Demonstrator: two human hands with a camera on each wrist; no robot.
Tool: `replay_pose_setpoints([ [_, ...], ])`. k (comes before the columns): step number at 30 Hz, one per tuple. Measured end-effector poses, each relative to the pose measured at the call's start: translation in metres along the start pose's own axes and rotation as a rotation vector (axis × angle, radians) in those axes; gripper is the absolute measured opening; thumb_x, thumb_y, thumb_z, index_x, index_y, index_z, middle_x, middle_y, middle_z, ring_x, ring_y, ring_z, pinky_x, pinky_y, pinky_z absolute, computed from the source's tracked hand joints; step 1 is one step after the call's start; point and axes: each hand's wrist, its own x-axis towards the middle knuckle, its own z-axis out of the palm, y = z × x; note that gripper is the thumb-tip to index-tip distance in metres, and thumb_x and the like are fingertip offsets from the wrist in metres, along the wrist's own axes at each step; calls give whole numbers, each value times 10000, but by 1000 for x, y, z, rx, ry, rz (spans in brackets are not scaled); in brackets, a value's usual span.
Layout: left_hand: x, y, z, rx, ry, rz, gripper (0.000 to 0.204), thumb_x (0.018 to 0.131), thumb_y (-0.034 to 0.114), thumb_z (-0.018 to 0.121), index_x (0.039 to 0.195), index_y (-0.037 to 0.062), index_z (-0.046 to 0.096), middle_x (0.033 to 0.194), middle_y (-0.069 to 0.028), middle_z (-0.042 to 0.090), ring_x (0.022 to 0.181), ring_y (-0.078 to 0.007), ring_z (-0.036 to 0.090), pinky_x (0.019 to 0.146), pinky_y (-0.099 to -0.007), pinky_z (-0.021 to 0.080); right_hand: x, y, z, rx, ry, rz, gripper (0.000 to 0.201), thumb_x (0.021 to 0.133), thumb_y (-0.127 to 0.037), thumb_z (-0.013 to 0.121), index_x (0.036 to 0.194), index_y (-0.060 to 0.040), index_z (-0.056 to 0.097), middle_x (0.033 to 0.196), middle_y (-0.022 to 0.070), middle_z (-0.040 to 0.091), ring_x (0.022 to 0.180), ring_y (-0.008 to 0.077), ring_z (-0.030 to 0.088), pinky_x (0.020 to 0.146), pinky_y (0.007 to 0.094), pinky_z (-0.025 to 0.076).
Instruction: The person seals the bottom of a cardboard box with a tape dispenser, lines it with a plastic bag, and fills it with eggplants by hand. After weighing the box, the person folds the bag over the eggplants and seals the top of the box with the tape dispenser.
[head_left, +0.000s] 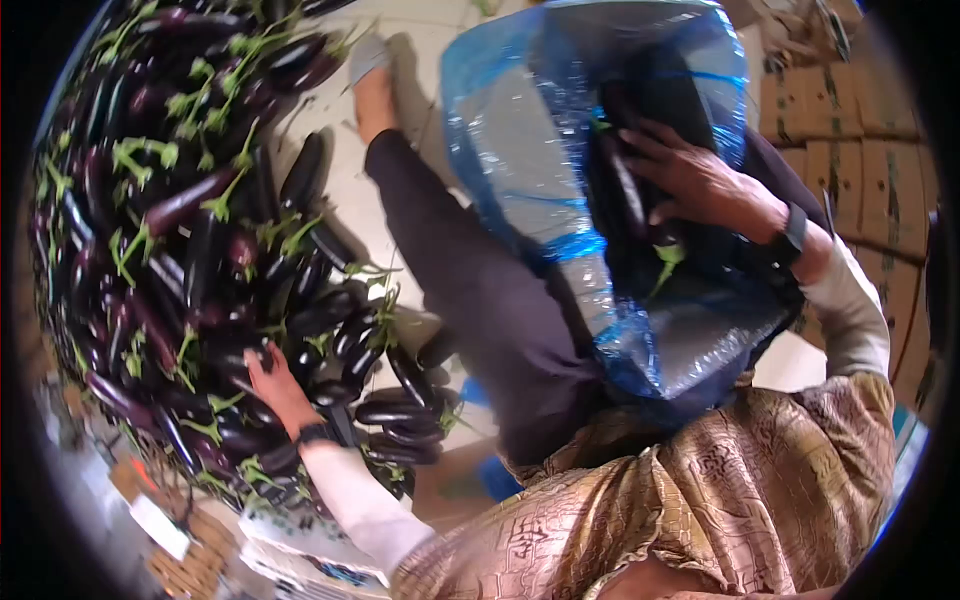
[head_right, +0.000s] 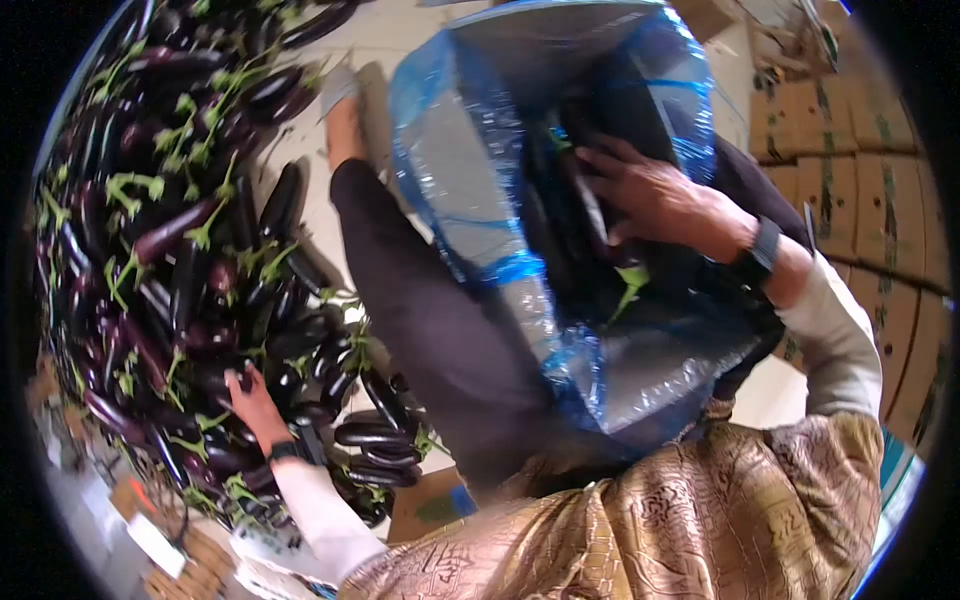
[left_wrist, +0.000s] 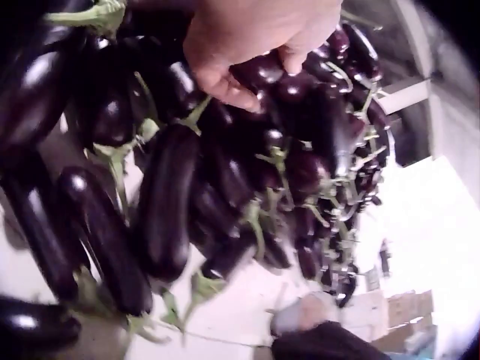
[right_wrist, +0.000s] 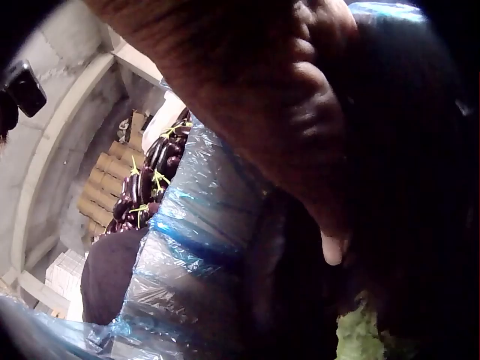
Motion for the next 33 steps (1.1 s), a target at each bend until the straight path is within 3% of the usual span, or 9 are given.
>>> replay_pose_setpoints([
  [1, -28, 28, 18, -497, 84, -288, 409, 969, 233, 597, 1253, -44, 495, 1144, -157, 579, 1023, -278, 576, 855, -399, 517, -2, 1, 2, -11, 24, -7, 787, 630, -230, 824, 1322, 1, 528, 1523, 168, 326, 1423, 374, 261, 1120, 458, 364],
  [5, -162, 81, 74, -909, -326, -270, 640, 927, 299, 651, 1418, 14, 354, 1169, -150, 557, 1017, -248, 556, 859, -376, 499, -5, 6, 13, -45, 57, -11, 804, 617, -273, 819, 1315, 7, 532, 1519, 171, 334, 1419, 374, 271, 1121, 441, 362],
  [9, -256, 116, 127, -1066, -698, -139, 998, 717, 475, 819, 1455, 37, 310, 1140, -116, 542, 949, -239, 544, 806, -363, 481, -3, 16, 28, -118, 96, -107, 831, 622, -376, 788, 1308, 17, 533, 1511, 190, 344, 1416, 387, 272, 1110, 448, 365],
  [11, -269, 144, 164, -1023, -536, -206, 1043, 699, 514, 823, 1467, 42, 296, 1099, -107, 530, 839, -209, 508, 727, -347, 452, -2, 19, 31, -121, 80, -104, 812, 676, -471, 722, 1290, 27, 538, 1503, 220, 343, 1413, 407, 269, 1109, 465, 357],
  [16, -265, 135, 197, -1196, -764, -354, 991, 824, 436, 746, 1508, -8, 183, 1042, -93, 464, 761, -162, 477, 694, -321, 395, -10, 18, 29, -183, 96, -142, 773, 691, -473, 710, 1261, 25, 553, 1479, 212, 380, 1411, 401, 276, 1103, 452, 370],
  [17, -265, 135, 198, -1256, -884, -346, 939, 844, 450, 713, 1498, -10, 221, 1058, -105, 495, 799, -174, 492, 702, -319, 407, -9, 18, 28, -177, 113, -154, 773, 691, -473, 710, 1261, 25, 553, 1479, 212, 380, 1411, 401, 276, 1103, 452, 370],
  [19, -279, 149, 206, -1279, -793, -372, 902, 859, 563, 635, 1474, 7, 278, 1108, -138, 528, 841, -205, 492, 752, -339, 389, -13, 18, 30, -159, 114, -129, 744, 697, -455, 718, 1246, 23, 565, 1467, 202, 399, 1410, 391, 282, 1104, 447, 371],
  [29, -305, 168, 235, -1129, -835, -363, 759, 933, 443, 584, 1476, 2, 289, 1230, -164, 503, 913, -210, 535, 803, -356, 446, -9, 21, 43, -134, 173, -126, 719, 688, -385, 766, 1265, -2, 573, 1439, 181, 437, 1383, 377, 328, 1098, 438, 377],
  [33, -310, 167, 234, -1208, -791, -443, 632, 975, 396, 488, 1465, 27, 338, 1408, -255, 424, 1143, -358, 525, 955, -495, 443, -8, 23, 44, -137, 206, -136, 688, 696, -363, 767, 1249, 0, 580, 1425, 182, 453, 1369, 376, 346, 1088, 439, 387],
])
